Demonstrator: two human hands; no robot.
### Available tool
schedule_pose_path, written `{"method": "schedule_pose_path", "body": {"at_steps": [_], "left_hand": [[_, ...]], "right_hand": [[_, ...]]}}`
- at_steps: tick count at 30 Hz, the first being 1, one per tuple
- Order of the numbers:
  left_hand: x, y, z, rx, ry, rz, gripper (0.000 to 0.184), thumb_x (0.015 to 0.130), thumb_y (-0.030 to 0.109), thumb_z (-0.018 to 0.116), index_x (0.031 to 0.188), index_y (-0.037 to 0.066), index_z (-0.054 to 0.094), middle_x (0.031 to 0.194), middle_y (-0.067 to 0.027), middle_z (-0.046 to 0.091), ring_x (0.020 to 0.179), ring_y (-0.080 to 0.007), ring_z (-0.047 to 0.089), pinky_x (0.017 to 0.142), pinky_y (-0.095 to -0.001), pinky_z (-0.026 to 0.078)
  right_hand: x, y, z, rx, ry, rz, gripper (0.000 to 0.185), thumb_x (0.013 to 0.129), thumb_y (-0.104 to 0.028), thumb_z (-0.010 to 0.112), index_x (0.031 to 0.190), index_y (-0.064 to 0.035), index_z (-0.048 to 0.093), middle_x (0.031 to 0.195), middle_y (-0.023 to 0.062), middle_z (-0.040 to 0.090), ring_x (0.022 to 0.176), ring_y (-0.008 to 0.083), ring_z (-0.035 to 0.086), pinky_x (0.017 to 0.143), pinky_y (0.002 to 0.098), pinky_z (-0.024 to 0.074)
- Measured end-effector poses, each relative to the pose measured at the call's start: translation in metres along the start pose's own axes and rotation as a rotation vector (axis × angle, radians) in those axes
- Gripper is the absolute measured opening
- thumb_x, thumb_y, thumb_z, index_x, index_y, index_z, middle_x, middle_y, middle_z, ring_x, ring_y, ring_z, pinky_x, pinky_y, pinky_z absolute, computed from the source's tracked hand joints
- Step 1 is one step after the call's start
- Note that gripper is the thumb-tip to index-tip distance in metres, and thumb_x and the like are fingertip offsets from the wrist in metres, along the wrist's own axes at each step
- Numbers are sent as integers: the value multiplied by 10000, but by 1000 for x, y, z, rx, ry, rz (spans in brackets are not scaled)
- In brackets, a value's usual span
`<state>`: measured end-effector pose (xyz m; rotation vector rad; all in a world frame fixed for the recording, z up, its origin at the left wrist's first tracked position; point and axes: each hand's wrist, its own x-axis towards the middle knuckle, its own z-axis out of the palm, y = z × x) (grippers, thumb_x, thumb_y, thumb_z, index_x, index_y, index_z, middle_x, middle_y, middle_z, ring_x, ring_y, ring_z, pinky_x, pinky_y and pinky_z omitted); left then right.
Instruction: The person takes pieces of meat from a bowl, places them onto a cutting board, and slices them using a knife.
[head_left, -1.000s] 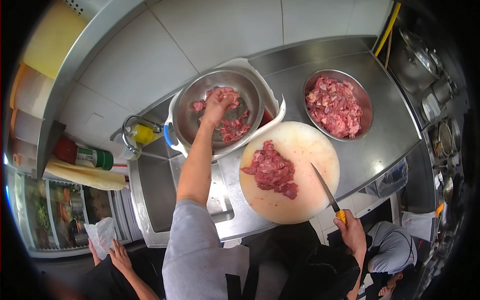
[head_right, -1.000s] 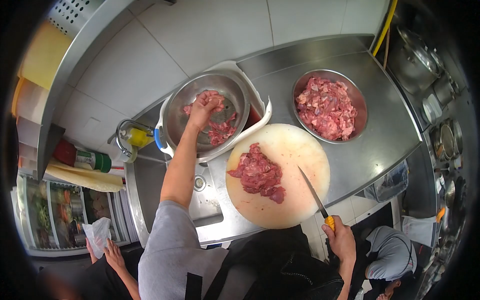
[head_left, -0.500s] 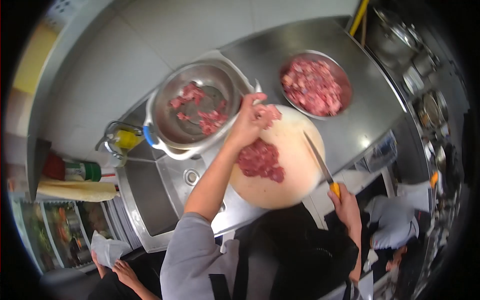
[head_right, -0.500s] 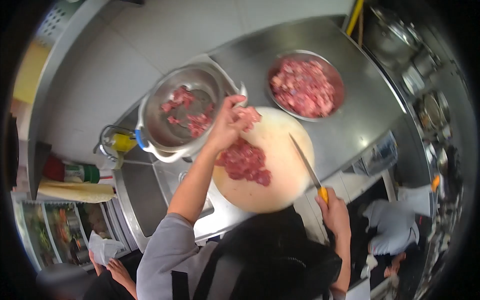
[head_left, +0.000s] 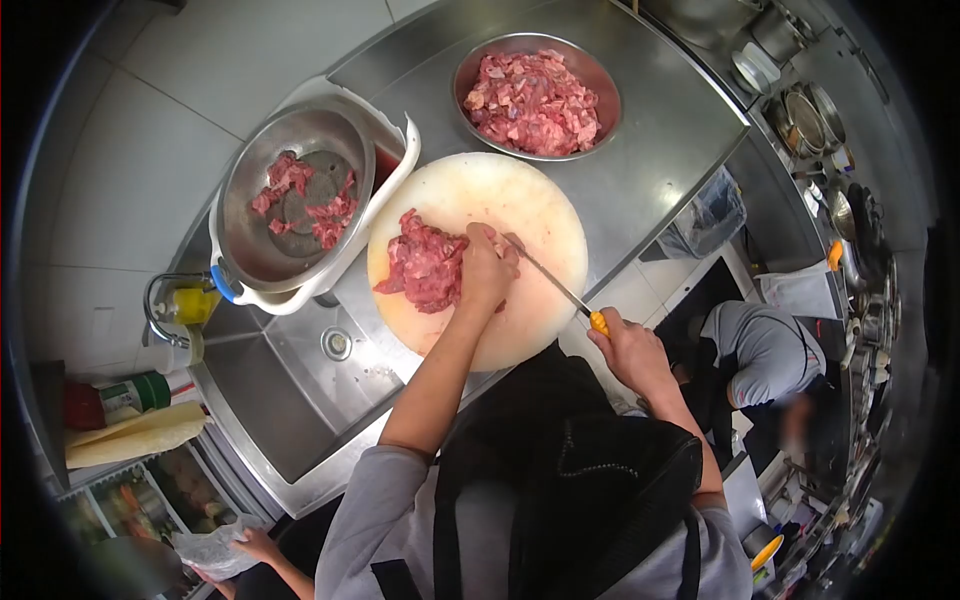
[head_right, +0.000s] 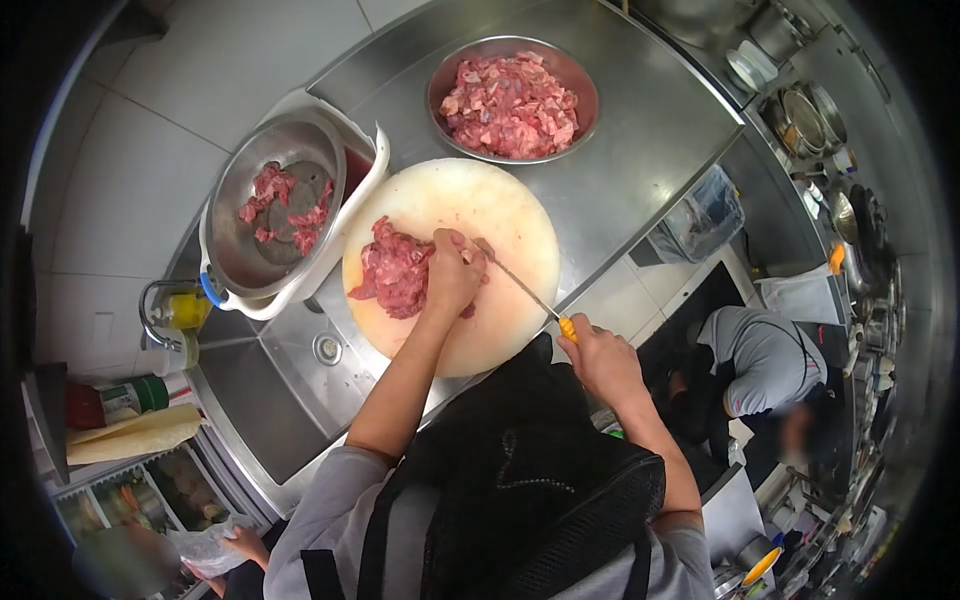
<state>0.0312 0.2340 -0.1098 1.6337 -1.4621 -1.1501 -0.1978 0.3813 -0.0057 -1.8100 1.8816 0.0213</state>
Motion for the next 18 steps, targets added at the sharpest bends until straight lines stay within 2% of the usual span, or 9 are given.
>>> {"method": "schedule_pose_path", "body": {"at_steps": [3,6,8,12,14,15,17,18], "left_hand": [[-2,4,0,-46,16,-59,386,972,-12,722,1211,-21,420,902,-217,705,635,-290,751,574,-396,602],[1,-9,7,86,56,42,383,953,-26,728,1198,-16,433,898,-211,713,617,-299,737,573,-415,597],[-8,11,0,-49,9,-5,300,946,-13,737,1128,-26,499,901,-210,726,655,-329,744,589,-429,598],[-5,7,-1,-10,-49,-58,191,922,-3,750,1018,-26,585,913,-222,740,762,-390,753,662,-475,610],[1,-22,11,203,70,216,119,912,-3,749,911,-28,633,866,-224,741,649,-331,764,602,-447,604],[0,-18,10,201,70,220,119,912,-3,749,911,-28,633,866,-224,741,649,-331,764,602,-447,604],[-4,-9,6,241,16,143,119,871,32,767,952,24,680,979,-261,737,902,-475,731,797,-565,605],[-4,-8,6,241,16,147,119,871,32,767,952,24,680,979,-261,737,902,-475,731,797,-565,605]], "right_hand": [[-1,-2,-1,-62,-29,30,342,1111,-394,612,1205,-73,543,922,269,765,865,522,745,775,607,591],[-2,-7,4,-95,-76,91,338,1111,-380,605,1194,-63,525,927,279,764,870,524,749,789,611,597],[-1,-10,11,-88,-66,95,334,1112,-370,601,1192,-57,519,928,283,762,870,526,749,794,611,599],[3,-19,11,-73,-70,112,326,1116,-356,585,1187,-47,507,945,290,759,873,534,747,801,615,599],[-1,-18,11,-64,-71,119,329,1118,-357,578,1190,-45,507,944,292,758,878,536,746,803,619,597],[-4,-18,11,-58,-75,125,331,1121,-359,572,1194,-43,507,943,294,758,883,537,746,806,623,595],[-6,-15,14,-51,-66,120,331,1125,-359,563,1197,-41,508,952,296,758,885,540,745,807,626,593],[-6,-15,16,-43,-61,116,331,1129,-359,555,1201,-39,509,962,298,758,886,543,744,809,630,592]]}}
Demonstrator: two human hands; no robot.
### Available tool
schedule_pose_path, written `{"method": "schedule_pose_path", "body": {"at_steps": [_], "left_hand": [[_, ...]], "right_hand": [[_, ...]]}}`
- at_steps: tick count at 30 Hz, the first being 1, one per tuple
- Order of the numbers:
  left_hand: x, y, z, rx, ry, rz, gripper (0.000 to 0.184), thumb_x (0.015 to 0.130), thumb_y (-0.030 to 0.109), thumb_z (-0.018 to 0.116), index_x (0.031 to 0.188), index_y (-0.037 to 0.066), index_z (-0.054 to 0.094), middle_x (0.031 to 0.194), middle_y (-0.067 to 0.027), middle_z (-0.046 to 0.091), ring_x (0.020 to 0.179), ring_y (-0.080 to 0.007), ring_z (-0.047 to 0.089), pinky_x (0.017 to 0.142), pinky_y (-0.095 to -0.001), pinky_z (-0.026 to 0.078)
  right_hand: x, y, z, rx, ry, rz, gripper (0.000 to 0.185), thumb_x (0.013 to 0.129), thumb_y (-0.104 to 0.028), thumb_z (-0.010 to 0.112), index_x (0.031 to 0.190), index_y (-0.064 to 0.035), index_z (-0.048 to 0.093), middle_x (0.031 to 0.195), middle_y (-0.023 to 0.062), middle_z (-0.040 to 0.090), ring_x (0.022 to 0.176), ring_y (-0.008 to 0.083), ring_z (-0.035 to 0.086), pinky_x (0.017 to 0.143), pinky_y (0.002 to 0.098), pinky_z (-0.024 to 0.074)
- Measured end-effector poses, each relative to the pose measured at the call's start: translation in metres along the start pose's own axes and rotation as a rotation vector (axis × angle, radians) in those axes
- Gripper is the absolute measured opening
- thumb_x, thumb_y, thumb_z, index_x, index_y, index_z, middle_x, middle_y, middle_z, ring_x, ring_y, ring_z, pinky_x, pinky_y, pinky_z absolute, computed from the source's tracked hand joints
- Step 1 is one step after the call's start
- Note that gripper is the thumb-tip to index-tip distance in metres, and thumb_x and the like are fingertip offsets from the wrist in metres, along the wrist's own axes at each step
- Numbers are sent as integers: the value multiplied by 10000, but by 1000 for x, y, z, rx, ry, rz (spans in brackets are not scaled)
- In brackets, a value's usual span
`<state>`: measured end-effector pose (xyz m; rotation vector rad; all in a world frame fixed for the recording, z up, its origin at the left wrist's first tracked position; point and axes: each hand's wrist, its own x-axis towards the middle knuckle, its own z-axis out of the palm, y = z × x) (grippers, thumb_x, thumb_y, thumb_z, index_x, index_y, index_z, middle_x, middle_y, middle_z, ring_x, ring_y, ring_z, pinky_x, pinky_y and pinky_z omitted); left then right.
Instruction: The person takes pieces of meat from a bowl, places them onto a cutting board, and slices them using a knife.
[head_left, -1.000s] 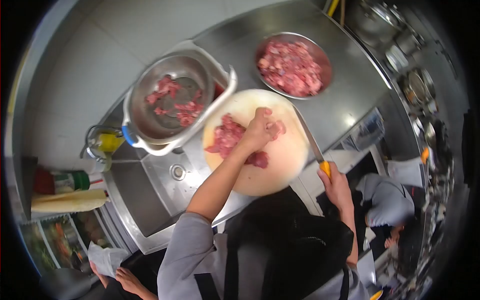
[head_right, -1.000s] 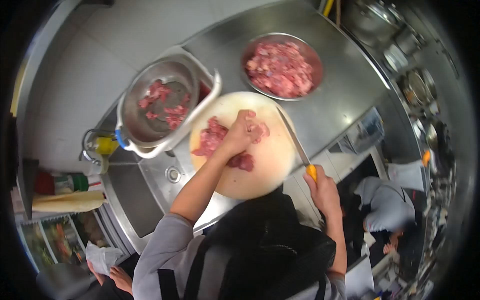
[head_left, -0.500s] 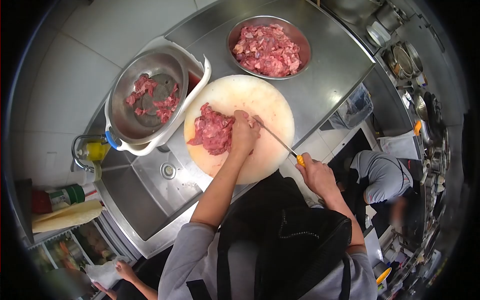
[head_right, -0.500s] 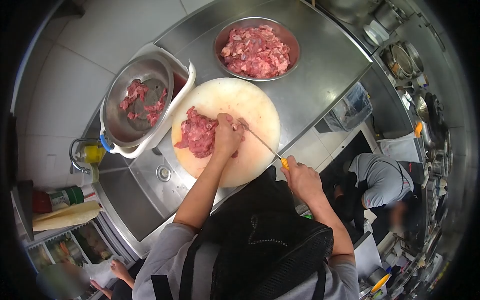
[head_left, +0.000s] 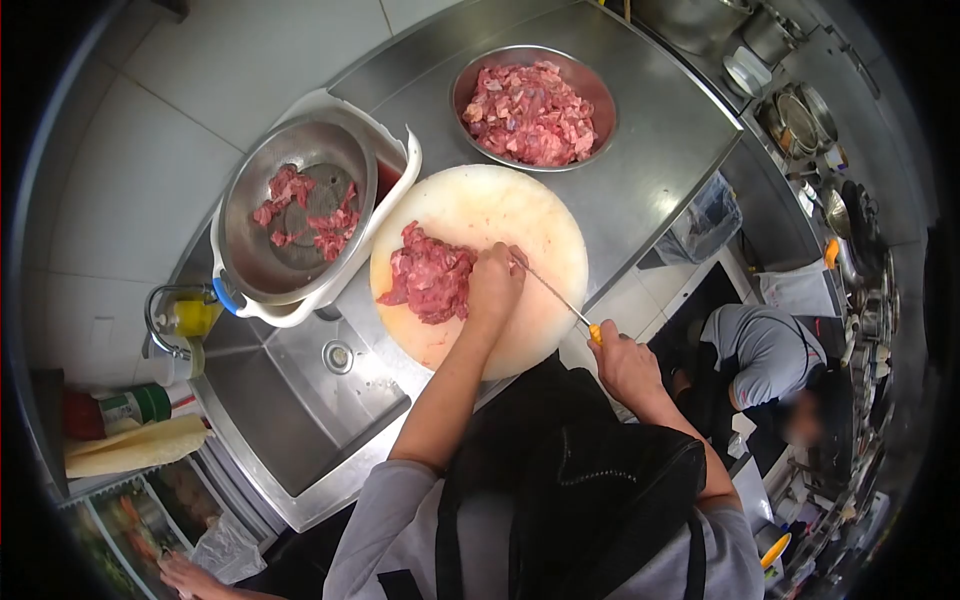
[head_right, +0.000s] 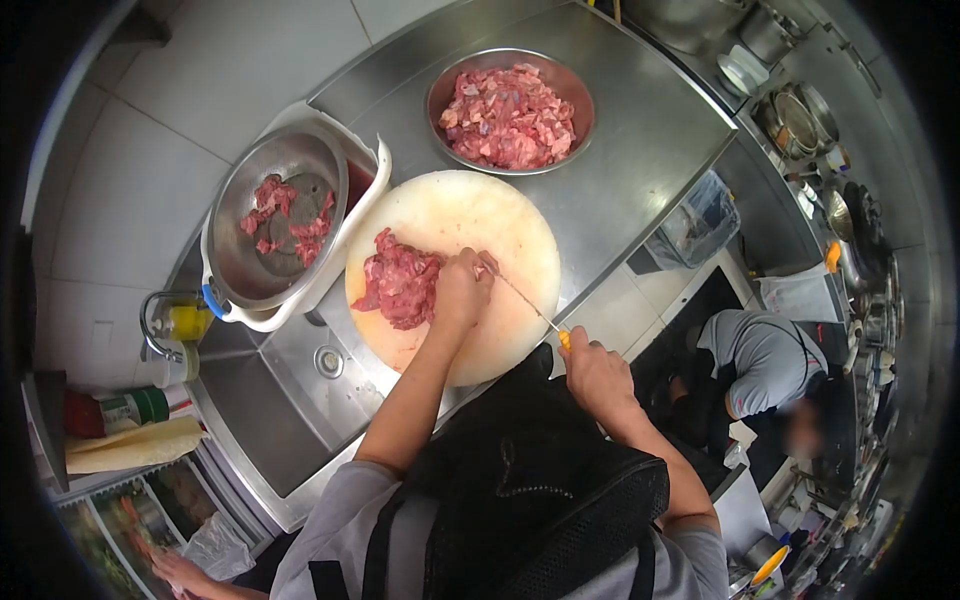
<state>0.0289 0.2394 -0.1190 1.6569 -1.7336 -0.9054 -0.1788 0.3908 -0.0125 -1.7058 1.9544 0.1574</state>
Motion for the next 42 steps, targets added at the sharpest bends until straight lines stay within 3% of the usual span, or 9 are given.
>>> {"method": "schedule_pose_path", "body": {"at_steps": [18,25,28,33,35,36,37,39,42], "left_hand": [[6,-14,7,-118,-39,-70,192,904,102,791,974,-24,664,945,-298,748,872,-500,741,799,-567,595],[30,24,-23,-497,-88,-51,87,1018,49,655,960,-5,618,931,-183,746,815,-214,764,710,-479,610],[101,66,-36,-222,228,425,68,1024,49,639,1065,1,615,1092,-207,683,1030,-372,712,877,-451,603],[132,119,-105,-1,294,276,342,1050,217,638,1335,33,679,1213,-267,711,1160,-480,685,988,-578,560],[135,81,-137,28,467,361,389,1030,223,675,1382,59,679,1271,-254,719,1157,-453,703,993,-551,576],[131,57,-163,70,489,303,373,997,187,699,1344,49,708,1273,-242,729,1137,-439,716,982,-535,583],[131,23,-191,188,572,310,331,945,141,730,1261,44,755,1232,-232,750,1106,-436,730,967,-517,594],[136,-58,-244,396,631,149,288,921,98,693,1189,55,787,1131,-223,780,1042,-432,757,935,-511,609],[144,-156,-315,531,552,-271,198,948,127,686,1090,59,805,1155,-239,779,1084,-443,749,953,-538,600]], "right_hand": [[12,12,-13,-10,-16,-41,366,1128,-386,572,1216,-32,540,921,323,750,897,552,737,837,626,583],[-1,43,-42,315,123,-110,397,1124,-401,596,1269,-33,561,890,335,728,903,578,703,778,653,530],[11,57,-43,321,281,-56,364,1136,-377,593,1242,-29,580,867,309,726,852,556,704,708,616,522],[4,37,-52,451,161,-16,318,1142,-336,596,1190,-21,598,759,256,677,697,481,692,634,518,516],[3,39,-43,476,144,-36,316,1143,-328,596,1170,-13,595,716,228,635,644,427,664,616,478,504],[7,50,-28,463,199,-92,312,1137,-330,604,1170,-19,610,644,118,581,550,222,582,552,401,449],[7,50,-27,468,196,-100,312,1137,-330,604,1170,-19,610,644,118,581,550,222,582,552,401,449],[5,48,-32,411,120,-87,312,1127,-308,624,1193,-4,609,775,262,672,729,483,701,653,490,523],[4,33,-42,397,91,-89,303,1117,-296,637,1204,-6,616,817,281,684,790,519,700,675,503,529]]}}
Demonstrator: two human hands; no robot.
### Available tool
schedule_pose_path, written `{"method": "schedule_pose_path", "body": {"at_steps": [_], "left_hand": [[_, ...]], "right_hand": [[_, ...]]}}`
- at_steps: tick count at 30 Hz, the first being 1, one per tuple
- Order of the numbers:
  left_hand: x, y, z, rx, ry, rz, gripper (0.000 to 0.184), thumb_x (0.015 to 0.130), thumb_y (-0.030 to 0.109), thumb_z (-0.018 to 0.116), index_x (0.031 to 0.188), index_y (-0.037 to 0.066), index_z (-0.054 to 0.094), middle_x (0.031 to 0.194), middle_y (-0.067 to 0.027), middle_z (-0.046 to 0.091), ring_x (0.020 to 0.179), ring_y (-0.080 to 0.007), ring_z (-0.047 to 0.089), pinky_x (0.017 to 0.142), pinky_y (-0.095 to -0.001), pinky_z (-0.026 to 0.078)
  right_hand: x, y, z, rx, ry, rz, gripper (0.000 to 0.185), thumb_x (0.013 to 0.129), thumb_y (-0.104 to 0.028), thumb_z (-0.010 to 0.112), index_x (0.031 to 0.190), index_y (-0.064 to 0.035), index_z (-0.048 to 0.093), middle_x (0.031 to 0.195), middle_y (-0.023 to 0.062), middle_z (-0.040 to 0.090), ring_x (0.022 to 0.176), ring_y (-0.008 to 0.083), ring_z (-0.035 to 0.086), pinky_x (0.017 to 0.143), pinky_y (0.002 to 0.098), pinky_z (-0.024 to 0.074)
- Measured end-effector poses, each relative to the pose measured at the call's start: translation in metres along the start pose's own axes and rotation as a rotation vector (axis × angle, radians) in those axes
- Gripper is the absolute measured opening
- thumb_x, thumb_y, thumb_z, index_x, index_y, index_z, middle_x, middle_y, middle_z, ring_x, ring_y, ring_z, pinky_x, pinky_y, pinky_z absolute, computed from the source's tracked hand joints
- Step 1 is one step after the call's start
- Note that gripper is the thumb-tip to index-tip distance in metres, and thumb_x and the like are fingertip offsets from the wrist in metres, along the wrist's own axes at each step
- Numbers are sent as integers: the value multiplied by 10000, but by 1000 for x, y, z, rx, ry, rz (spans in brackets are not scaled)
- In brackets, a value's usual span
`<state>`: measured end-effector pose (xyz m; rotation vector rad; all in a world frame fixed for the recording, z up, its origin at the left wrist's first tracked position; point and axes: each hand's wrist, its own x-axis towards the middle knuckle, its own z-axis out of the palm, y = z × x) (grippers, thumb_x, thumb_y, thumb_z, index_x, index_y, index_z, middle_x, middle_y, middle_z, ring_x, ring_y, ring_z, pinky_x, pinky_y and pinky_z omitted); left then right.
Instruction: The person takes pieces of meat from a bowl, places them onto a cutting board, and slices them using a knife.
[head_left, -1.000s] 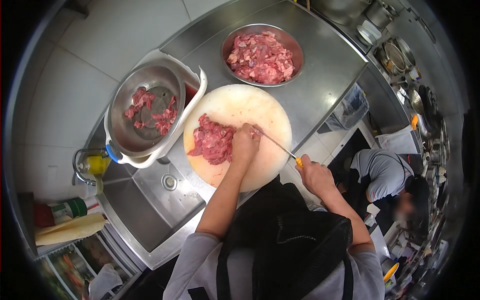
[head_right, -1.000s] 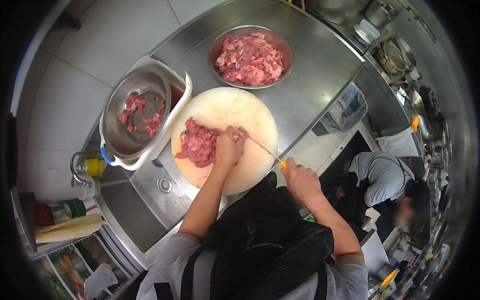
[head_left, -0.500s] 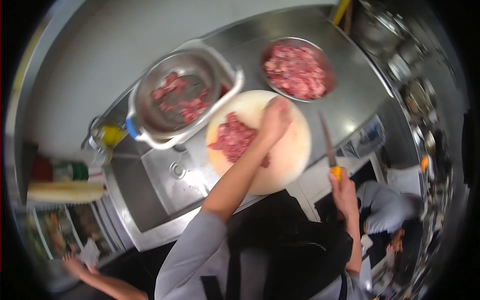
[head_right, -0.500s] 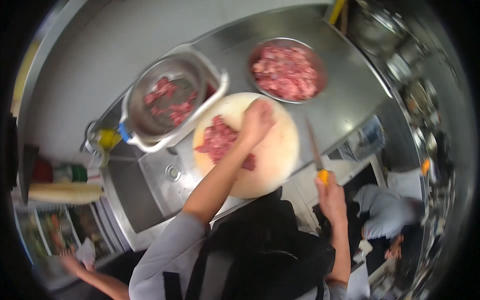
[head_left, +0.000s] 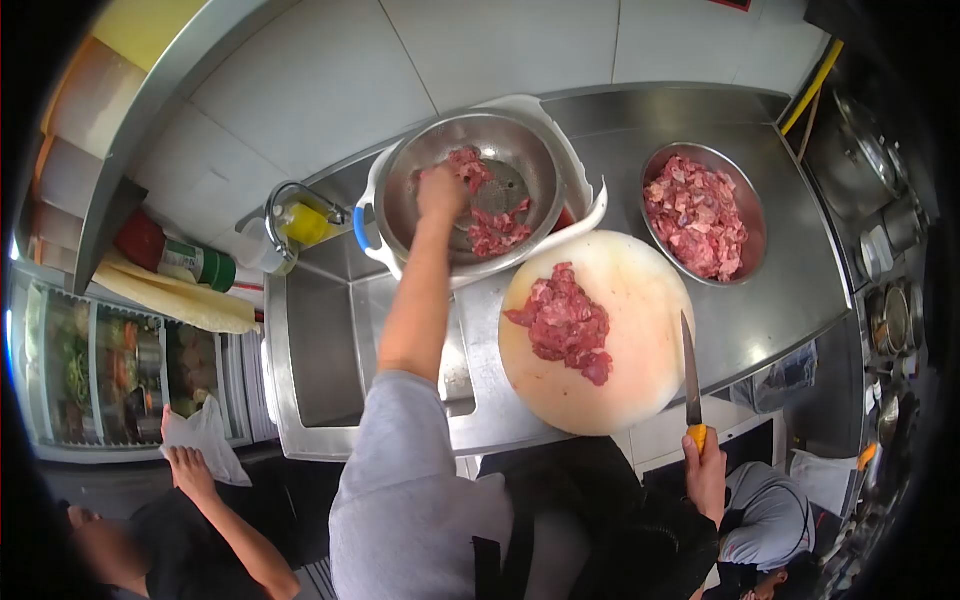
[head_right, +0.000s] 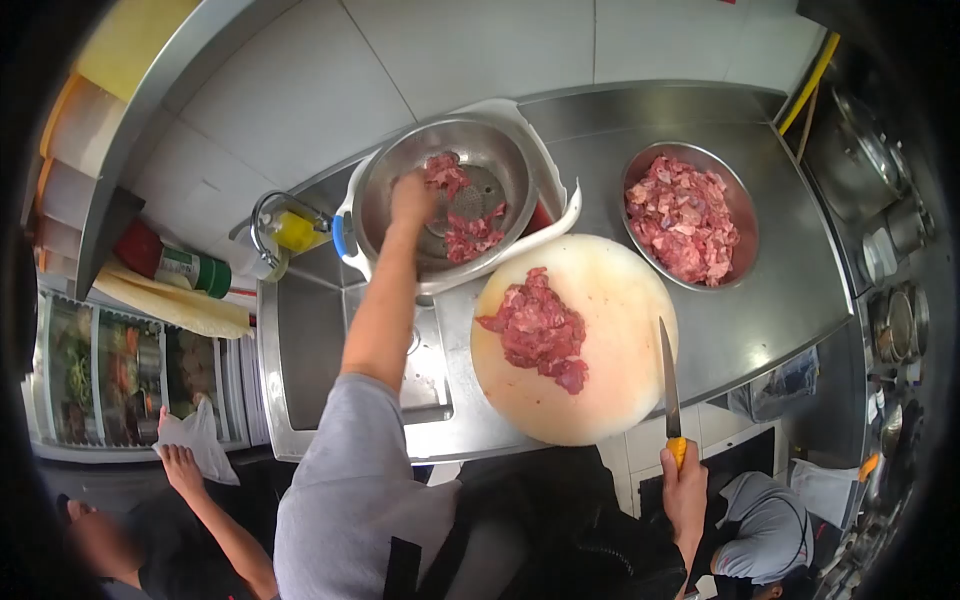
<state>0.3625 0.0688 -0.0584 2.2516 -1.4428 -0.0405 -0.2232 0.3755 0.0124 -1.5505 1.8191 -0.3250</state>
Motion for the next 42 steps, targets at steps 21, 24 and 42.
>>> {"method": "schedule_pose_path", "body": {"at_steps": [21,24,42], "left_hand": [[38,-25,93,28,-46,329,317,924,257,802,1053,-28,748,993,-241,770,879,-404,743,847,-459,601],[33,-6,69,0,-281,299,289,945,233,792,1099,-7,745,1043,-196,756,921,-331,751,884,-426,627],[-107,153,-45,-1650,-1033,-31,309,1158,184,476,1354,0,626,948,-66,671,819,-172,692,766,-361,656]], "right_hand": [[45,-37,21,-95,-32,-175,332,1092,-314,682,1248,-30,613,877,313,715,890,564,702,741,591,543],[39,-35,20,-80,-23,-172,334,1086,-316,688,1262,-42,616,892,313,722,902,567,700,749,605,542],[9,18,18,24,49,-69,389,1079,-379,694,1310,-76,619,933,299,739,909,556,703,760,599,537]]}}
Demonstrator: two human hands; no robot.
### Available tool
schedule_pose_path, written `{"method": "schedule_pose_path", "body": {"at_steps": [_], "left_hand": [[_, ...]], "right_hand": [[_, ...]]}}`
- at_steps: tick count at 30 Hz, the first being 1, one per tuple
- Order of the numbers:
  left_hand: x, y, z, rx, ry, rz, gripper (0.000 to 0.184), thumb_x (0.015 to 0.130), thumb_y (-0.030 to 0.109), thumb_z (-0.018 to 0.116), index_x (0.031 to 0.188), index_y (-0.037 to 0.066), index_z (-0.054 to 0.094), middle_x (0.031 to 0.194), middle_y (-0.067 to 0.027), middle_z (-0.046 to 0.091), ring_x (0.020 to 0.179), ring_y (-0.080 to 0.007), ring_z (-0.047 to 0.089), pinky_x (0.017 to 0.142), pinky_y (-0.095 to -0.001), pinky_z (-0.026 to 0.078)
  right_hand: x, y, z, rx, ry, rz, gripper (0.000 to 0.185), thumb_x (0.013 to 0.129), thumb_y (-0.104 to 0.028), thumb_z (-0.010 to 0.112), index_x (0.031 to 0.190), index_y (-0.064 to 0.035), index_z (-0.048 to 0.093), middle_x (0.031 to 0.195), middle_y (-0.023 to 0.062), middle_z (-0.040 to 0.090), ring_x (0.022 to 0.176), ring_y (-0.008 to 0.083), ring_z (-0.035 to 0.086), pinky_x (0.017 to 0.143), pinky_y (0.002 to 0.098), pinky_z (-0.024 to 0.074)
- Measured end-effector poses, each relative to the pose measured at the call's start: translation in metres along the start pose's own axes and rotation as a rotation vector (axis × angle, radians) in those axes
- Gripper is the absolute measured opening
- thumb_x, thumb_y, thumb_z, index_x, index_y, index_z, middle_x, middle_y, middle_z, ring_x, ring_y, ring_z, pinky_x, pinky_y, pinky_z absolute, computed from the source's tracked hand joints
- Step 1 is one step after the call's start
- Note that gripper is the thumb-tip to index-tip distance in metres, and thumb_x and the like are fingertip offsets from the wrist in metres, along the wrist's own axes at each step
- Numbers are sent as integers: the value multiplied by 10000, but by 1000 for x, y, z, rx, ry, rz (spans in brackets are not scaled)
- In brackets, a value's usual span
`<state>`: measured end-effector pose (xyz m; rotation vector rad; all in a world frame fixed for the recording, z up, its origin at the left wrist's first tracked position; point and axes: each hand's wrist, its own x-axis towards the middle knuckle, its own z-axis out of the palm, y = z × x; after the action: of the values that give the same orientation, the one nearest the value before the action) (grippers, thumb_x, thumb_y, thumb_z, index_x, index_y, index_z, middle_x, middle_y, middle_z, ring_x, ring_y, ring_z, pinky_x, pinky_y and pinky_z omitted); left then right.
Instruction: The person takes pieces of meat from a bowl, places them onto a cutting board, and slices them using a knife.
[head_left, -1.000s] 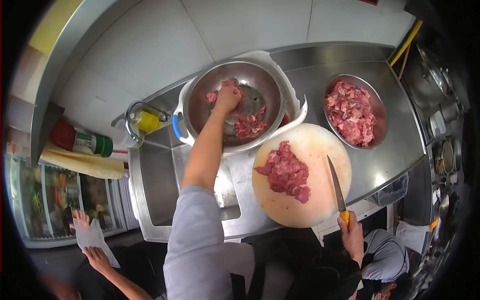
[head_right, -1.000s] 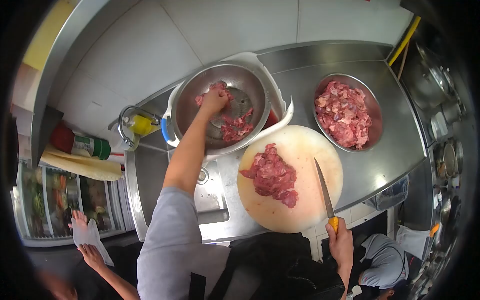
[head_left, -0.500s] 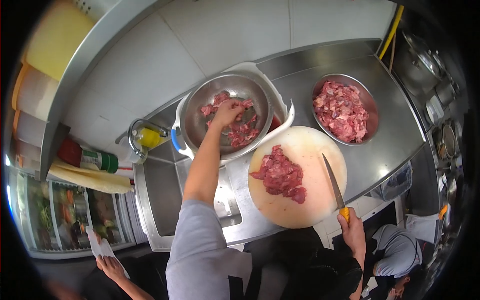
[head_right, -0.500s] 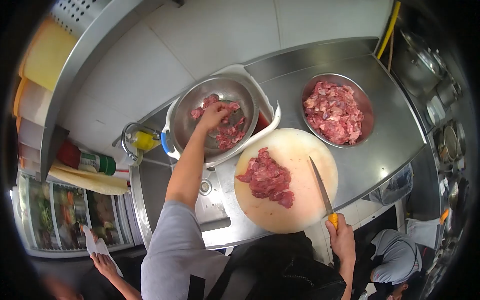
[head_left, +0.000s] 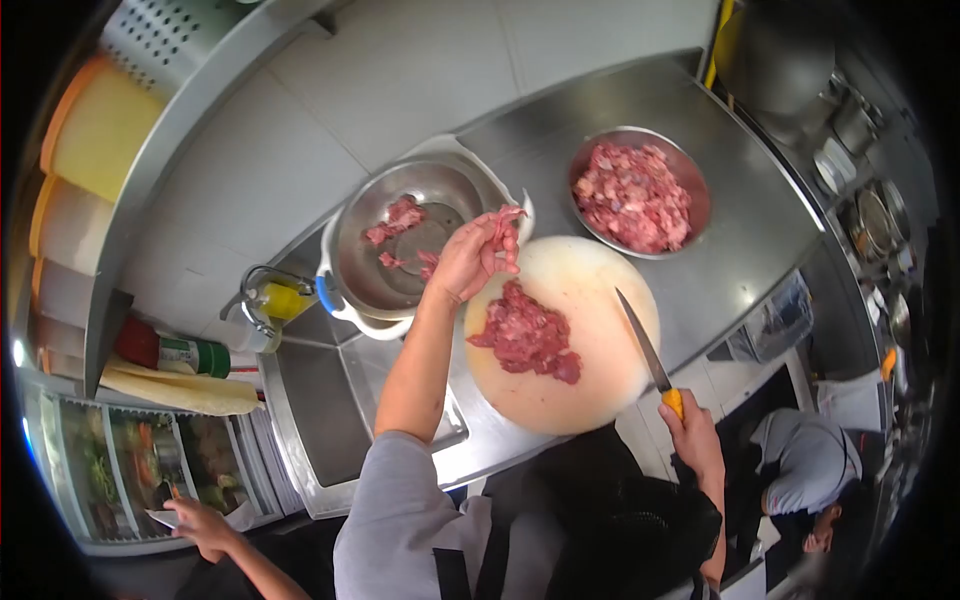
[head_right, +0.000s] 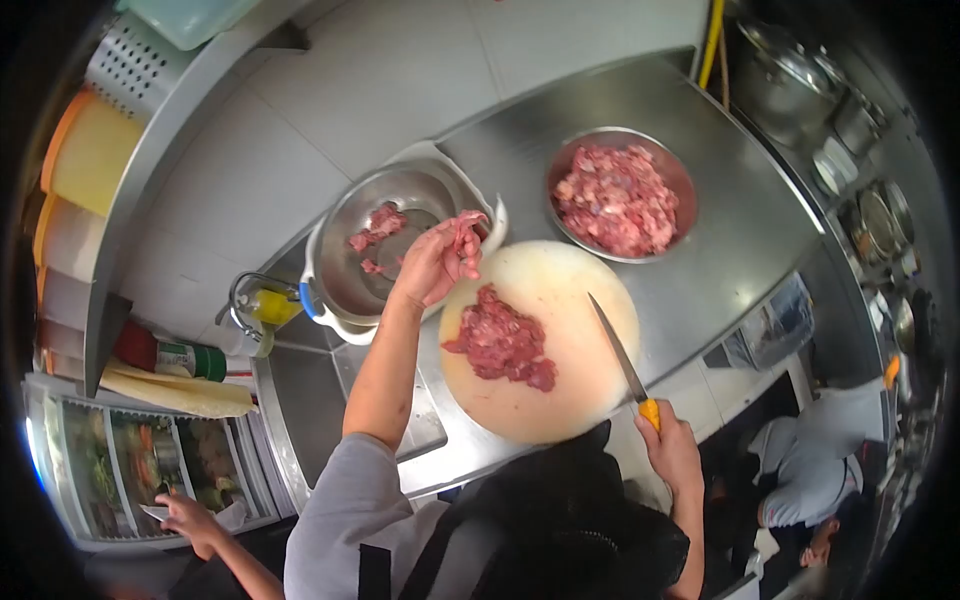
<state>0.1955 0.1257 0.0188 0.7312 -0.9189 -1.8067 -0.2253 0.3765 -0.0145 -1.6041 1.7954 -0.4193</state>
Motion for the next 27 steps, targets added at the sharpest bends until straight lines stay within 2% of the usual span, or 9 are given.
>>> {"method": "schedule_pose_path", "body": {"at_steps": [3,5,7,8,9,11,15,22,27], "left_hand": [[-6,-58,34,8,-23,-255,321,1143,188,534,1376,-15,620,882,-22,628,724,-167,647,679,-331,617],[-7,-110,43,215,-74,-504,276,1130,191,542,1273,-5,673,786,-61,643,690,-224,679,690,-367,609],[-11,-157,47,1462,85,-9,265,1117,214,549,1174,1,698,730,-153,649,730,-319,719,691,-434,593],[-18,-158,56,1438,163,12,229,1054,179,597,1113,-30,669,841,-241,670,805,-470,714,724,-538,595],[-20,-152,70,1435,144,9,229,1054,179,597,1113,-30,669,841,-241,670,805,-470,714,724,-538,595],[-28,-146,88,1534,261,288,159,1013,140,661,1117,22,684,955,-212,694,823,-443,724,739,-527,603],[-28,-173,106,1547,35,360,170,964,178,765,1071,49,737,980,-174,705,884,-378,737,803,-490,607],[-3,-214,70,1751,28,335,210,955,168,753,1117,41,715,1025,-217,695,944,-427,727,847,-511,613],[-15,-199,79,1641,-22,326,159,948,112,737,1066,24,677,1026,-233,669,946,-444,712,861,-520,605]], "right_hand": [[-4,5,-2,16,-11,29,386,1086,-389,681,1298,-73,620,938,299,742,913,552,706,768,597,540],[-6,13,-1,0,-8,51,385,1090,-394,674,1293,-72,619,938,298,743,917,550,707,774,596,542],[-12,16,-5,-17,0,45,385,1094,-399,666,1287,-70,617,939,296,744,921,548,708,780,595,543],[-14,16,-7,-3,2,64,385,1097,-402,661,1287,-71,616,938,294,745,927,546,708,785,593,544],[-14,17,-9,13,3,79,384,1099,-405,655,1286,-72,614,937,291,746,934,544,708,790,592,545],[-17,21,-10,31,7,100,393,1099,-407,656,1292,-68,612,935,291,746,946,540,709,797,589,545],[-16,21,-13,36,36,86,395,1100,-401,656,1289,-57,612,926,295,744,949,539,711,798,588,547],[-22,28,-15,40,56,65,383,1096,-387,671,1267,-50,608,880,291,738,890,533,716,763,581,549],[-25,35,-12,74,80,50,373,1094,-383,675,1244,-49,607,883,292,738,882,539,711,762,589,549]]}}
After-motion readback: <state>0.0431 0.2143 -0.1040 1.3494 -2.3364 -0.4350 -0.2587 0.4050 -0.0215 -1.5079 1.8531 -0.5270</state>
